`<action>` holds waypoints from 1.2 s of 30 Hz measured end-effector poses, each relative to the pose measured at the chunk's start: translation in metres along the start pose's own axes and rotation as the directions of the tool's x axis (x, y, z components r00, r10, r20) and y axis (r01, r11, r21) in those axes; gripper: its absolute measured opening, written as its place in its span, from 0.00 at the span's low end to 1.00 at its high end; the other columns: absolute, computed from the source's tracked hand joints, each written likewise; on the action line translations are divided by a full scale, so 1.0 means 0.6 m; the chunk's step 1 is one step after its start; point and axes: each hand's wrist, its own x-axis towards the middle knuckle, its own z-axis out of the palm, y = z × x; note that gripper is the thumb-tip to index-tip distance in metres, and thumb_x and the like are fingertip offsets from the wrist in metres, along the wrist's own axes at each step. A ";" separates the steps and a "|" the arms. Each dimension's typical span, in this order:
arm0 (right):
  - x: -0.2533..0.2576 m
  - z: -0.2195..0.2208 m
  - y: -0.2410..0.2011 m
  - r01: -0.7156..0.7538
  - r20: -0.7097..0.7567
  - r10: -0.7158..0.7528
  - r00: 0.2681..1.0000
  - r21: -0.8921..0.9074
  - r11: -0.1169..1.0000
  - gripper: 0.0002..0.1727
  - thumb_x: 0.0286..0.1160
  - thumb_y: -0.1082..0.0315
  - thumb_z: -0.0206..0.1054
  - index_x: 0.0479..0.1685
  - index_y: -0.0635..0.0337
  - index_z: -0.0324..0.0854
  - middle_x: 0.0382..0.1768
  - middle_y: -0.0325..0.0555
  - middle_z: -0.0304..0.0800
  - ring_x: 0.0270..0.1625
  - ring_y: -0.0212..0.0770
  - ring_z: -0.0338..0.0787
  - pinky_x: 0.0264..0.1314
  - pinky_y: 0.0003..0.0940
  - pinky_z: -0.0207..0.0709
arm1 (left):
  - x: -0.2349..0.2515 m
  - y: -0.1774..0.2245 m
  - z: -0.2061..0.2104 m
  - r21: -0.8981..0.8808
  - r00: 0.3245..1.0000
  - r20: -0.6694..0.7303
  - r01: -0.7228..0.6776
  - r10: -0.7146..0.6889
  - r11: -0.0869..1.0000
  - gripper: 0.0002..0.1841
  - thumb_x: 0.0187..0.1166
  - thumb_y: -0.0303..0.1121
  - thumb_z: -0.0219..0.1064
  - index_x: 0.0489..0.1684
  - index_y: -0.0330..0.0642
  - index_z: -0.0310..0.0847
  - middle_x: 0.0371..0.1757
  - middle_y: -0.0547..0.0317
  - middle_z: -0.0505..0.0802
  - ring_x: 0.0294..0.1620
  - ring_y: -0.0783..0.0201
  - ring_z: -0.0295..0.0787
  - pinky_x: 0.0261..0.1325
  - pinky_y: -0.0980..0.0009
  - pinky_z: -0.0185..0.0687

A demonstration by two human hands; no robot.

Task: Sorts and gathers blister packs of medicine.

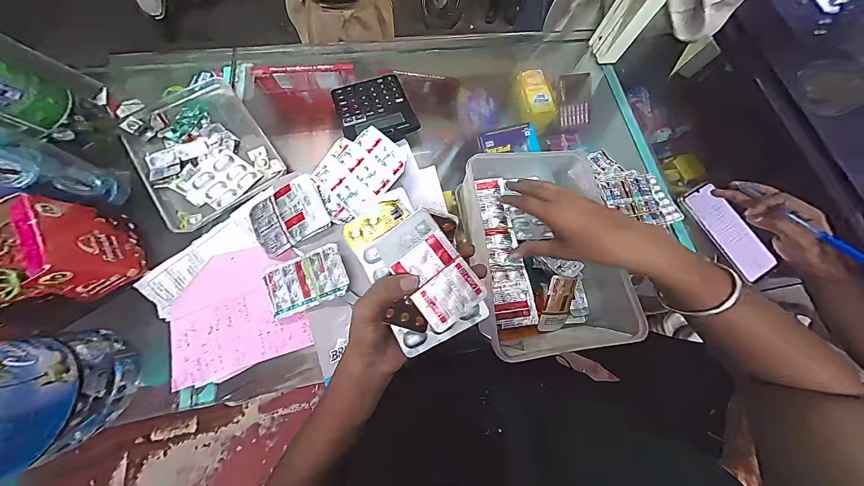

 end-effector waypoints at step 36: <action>-0.073 0.007 -0.125 0.696 -0.344 -0.684 0.643 -0.110 0.709 0.11 0.90 0.69 0.56 0.58 0.60 0.81 0.66 0.53 0.88 0.75 0.48 0.84 0.81 0.40 0.74 | -0.040 0.023 -0.072 0.013 0.954 0.262 -0.155 0.147 0.988 0.14 0.76 0.36 0.67 0.53 0.42 0.93 0.52 0.56 0.97 0.55 0.65 0.95 0.61 0.67 0.89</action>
